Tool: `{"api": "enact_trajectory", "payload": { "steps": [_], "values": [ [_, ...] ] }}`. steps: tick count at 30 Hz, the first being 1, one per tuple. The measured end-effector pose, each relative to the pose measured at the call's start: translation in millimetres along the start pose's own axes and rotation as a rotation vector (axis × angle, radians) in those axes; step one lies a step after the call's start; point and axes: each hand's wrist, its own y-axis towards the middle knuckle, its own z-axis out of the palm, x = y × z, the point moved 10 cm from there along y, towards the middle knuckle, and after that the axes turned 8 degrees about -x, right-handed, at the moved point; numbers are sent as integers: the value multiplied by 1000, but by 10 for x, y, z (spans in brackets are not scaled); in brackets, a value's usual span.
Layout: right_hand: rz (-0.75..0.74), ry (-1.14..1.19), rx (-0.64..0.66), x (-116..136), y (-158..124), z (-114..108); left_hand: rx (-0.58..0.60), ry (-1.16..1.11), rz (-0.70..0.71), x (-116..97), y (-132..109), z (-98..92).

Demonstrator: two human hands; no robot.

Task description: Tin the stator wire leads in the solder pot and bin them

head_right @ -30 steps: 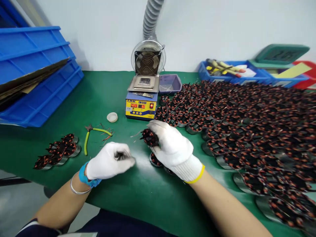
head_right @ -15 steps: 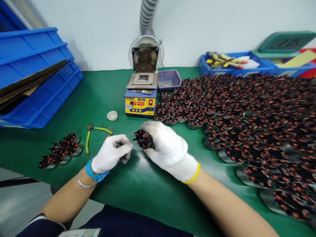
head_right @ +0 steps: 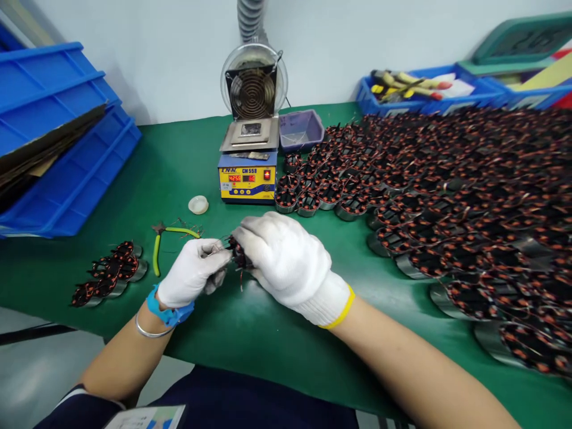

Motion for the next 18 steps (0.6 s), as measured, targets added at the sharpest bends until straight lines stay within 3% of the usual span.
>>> {"api": "enact_trajectory", "payload": {
  "steps": [3, 6, 7, 9, 13, 15, 18],
  "values": [
    [-27, -10, 3, 9, 19, -48, -13, -77, 74, -174, -31, -210],
    [83, 17, 66, -126, 2, 2, -294, -191, 309, -384, -55, -571],
    [128, 31, 87, -169, -8, 28, -367, -156, 374, -415, -74, -612],
    [199, 56, 131, -218, -25, 87, -398, -4, 432, -416, -72, -513],
    [245, 97, 119, -240, -6, 74, -274, 72, 358, -284, -5, -218],
    [290, 94, 97, -334, -5, 22, -266, 9, 292, -228, 16, -211],
    [470, -26, 188, -656, -94, 35, -379, -30, 283, -195, 37, -332]
  ]
}}
